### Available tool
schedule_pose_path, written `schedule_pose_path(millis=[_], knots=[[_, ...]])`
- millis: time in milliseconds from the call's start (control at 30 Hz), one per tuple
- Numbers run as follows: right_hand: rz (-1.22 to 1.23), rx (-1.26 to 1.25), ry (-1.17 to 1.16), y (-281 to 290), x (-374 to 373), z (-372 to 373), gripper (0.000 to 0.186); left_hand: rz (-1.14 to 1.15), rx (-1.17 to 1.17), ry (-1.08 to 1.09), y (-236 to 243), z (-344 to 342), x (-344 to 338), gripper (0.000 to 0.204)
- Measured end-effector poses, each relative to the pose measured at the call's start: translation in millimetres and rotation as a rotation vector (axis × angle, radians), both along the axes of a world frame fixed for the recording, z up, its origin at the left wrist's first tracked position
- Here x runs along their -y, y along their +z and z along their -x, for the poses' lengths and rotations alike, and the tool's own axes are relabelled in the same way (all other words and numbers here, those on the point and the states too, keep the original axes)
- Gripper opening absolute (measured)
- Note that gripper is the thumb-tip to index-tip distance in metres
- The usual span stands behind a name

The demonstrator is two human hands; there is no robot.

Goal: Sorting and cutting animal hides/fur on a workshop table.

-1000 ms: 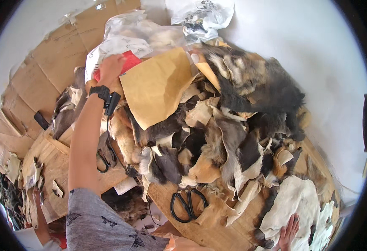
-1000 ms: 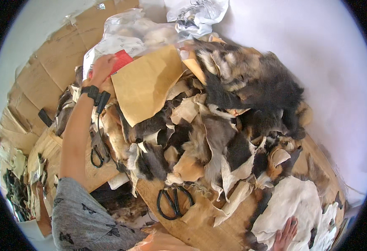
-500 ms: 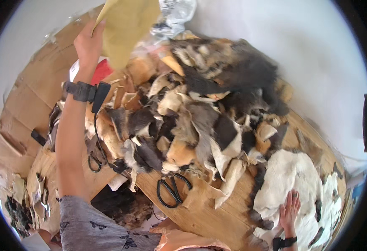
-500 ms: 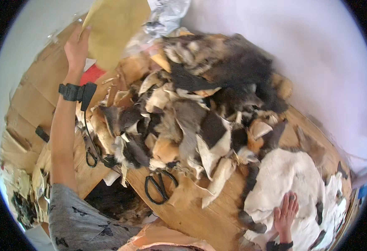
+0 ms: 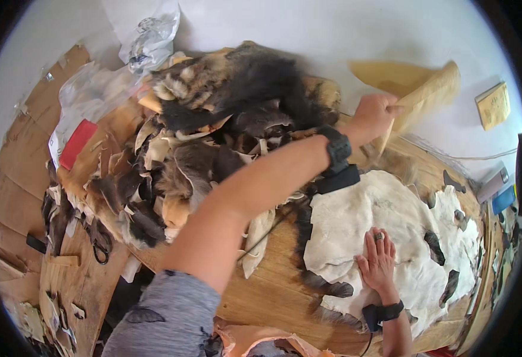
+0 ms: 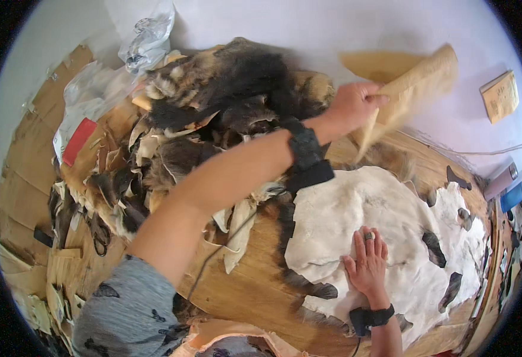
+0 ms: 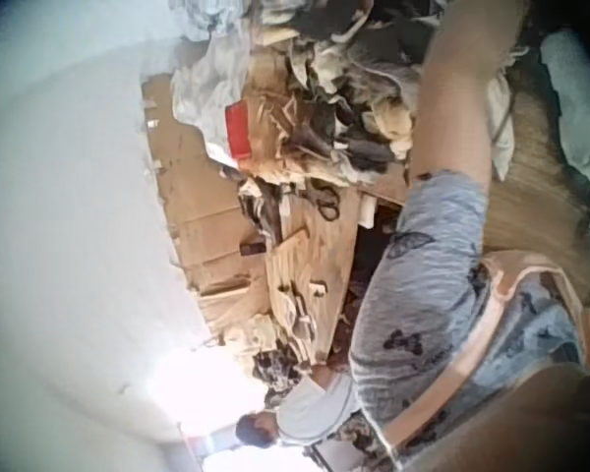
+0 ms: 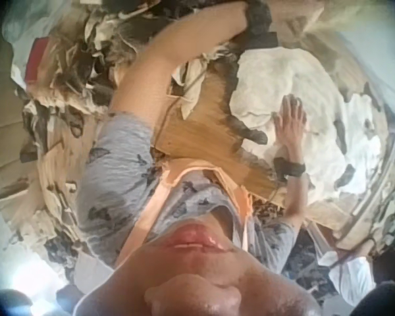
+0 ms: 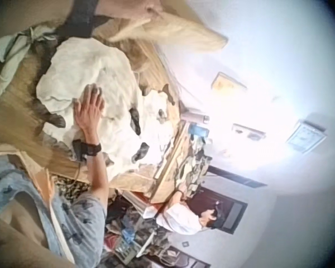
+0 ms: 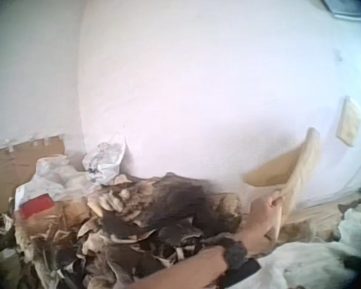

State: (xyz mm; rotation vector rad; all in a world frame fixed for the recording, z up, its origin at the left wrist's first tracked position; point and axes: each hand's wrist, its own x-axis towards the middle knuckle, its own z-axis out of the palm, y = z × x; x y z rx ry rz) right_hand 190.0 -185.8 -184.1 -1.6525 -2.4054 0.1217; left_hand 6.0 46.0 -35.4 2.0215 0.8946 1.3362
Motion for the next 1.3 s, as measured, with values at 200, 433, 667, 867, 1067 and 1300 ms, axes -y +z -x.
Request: schedule_pose_path(millis=[200,433,667,867,1067,1300], knots=[[0.036,-0.052,-0.013,-2,-1,-6,0.057,-0.102,-0.481,0.307,-72,15,-33,0.057],[0.032,-0.049,-0.005,4,-2,3,0.056,-0.152,-1.002,1.153,-70,216,-43,0.085],[0.034,-0.036,-0.015,4,-1,1,0.057,-0.040,-1.139,1.090,-67,247,-29,0.083],[0.049,-0.036,-0.021,5,0,1,0.057,-0.039,-0.964,0.985,-49,255,-35,0.048],[0.040,-0.036,-0.014,9,-2,5,0.057,-0.037,-0.396,1.168,5,342,-40,0.036],[0.029,-0.038,0.050,3,-5,8,0.058,0.109,0.753,0.948,48,422,46,0.036]])
